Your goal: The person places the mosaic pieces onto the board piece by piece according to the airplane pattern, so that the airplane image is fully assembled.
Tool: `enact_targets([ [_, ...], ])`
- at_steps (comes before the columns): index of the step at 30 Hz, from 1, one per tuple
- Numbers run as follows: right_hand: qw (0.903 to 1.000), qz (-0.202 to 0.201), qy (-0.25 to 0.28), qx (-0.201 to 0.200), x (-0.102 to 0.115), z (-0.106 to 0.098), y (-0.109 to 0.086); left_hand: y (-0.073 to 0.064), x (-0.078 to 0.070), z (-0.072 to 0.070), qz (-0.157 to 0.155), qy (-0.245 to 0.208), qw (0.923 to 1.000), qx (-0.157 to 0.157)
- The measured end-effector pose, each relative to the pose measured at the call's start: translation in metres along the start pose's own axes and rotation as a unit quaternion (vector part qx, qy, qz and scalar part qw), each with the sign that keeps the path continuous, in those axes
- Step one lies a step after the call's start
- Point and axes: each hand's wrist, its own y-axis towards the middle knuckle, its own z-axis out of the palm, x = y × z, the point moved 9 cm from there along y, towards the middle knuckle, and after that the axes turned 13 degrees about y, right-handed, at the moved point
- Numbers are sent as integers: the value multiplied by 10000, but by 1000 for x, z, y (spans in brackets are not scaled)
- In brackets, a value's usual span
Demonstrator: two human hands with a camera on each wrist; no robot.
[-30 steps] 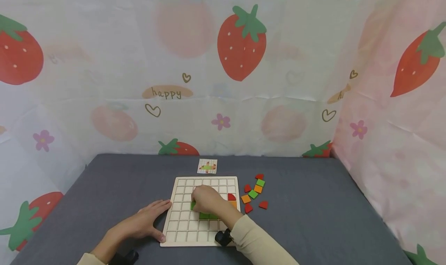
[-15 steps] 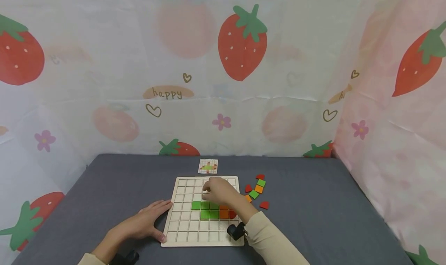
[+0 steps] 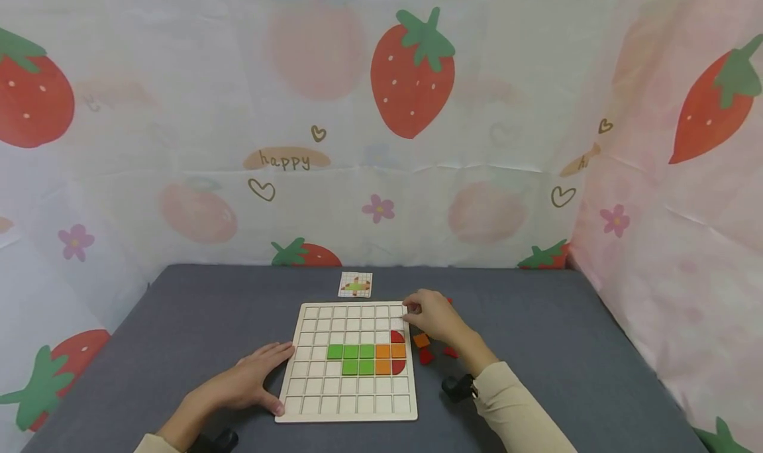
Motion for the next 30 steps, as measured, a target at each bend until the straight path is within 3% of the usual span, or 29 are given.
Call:
enact_targets([
  [8, 10000, -43, -85, -22, -23, -23, -6, 0, 0, -1, -9, 33, 10000, -73],
  [16, 9994, 166, -280, -71, -49, -35, -7, -1, -1, -2, -25, 23, 9999, -112],
  [30, 9949, 595, -795, 156, -68, -37, -9, -3, -3, -3, 117, -69, 9999, -103],
])
